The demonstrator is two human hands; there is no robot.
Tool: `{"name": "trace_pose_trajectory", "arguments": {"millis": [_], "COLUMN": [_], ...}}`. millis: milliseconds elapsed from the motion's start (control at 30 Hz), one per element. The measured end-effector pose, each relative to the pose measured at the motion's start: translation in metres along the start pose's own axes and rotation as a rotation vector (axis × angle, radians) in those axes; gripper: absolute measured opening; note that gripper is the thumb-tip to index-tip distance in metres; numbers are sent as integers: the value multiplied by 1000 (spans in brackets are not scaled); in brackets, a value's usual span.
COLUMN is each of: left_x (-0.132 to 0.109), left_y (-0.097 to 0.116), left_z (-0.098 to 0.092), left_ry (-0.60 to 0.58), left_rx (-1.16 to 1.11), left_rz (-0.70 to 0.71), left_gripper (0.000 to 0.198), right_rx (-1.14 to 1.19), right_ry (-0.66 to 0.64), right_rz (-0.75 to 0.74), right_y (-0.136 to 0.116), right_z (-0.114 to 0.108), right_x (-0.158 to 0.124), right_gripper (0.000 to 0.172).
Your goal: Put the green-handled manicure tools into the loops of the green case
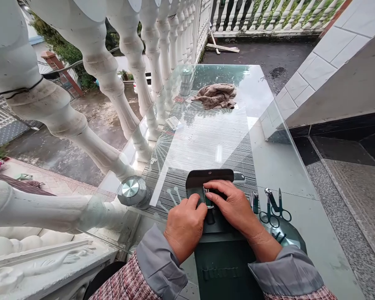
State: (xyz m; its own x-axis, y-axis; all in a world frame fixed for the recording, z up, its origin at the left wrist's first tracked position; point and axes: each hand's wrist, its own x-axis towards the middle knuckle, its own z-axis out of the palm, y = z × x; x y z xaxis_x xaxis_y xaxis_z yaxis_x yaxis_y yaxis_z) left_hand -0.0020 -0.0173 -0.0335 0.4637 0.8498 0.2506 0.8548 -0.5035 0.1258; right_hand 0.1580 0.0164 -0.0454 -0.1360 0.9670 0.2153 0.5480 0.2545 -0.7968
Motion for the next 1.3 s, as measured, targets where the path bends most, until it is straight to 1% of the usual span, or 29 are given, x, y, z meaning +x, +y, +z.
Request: {"name": "trace_pose_trajectory", "arguments": {"millis": [167,300,400,467,533,600,667,733,800,867,967,1000,1067,1167,1233,1300], "left_x": [0,0,1,2,2,2,1,0,0,0,3,5,6,7,7,6], "left_y": [1,1,1,1,2,3,3,3,4,6,8,9,10,10,11,12], "left_z": [1,3,3,2,0,-1,-2,-2,-1,0,2,2,1,-1,-2,-2], "left_ry": [5,-2,-7,-12,-17,-19,-14,16,61,85,52,49,68,143,187,199], "left_rx": [3,8,9,8,-2,-13,-18,-9,0,-1,37,51,62,66,52,36], "left_rz": [-7,-8,0,5,4,-16,-41,-38,5,55,99,103,109,141,227,368], "left_gripper": [10,11,11,13,15,13,8,6,14,21,27,28,26,20,16,15], "right_rx": [-15,-84,-136,-189,-248,-300,-331,-312,-240,-138,-72,-73,-78,-139,-225,-315], "right_ry": [-144,-128,-110,-31,95,214,331,466,578,650,734,742,718,628,550,469], "right_rz": [-53,-75,-130,-178,-199,-154,-64,94,258,342,393,407,440,496,490,425], "right_y": [-4,-4,-6,-10,-16,-21,-21,-13,1,18,39,44,50,52,50,48], "right_z": [-3,-3,-8,-16,-29,-43,-57,-67,-75,-83,-92,-95,-97,-97,-95,-93], "right_x": [-3,-5,-7,-11,-18,-29,-40,-51,-58,-62,-65,-66,-66,-67,-67,-69], "right_gripper": [18,24,29,32,33,33,31,34,39,45,47,47,45,37,29,24]}}
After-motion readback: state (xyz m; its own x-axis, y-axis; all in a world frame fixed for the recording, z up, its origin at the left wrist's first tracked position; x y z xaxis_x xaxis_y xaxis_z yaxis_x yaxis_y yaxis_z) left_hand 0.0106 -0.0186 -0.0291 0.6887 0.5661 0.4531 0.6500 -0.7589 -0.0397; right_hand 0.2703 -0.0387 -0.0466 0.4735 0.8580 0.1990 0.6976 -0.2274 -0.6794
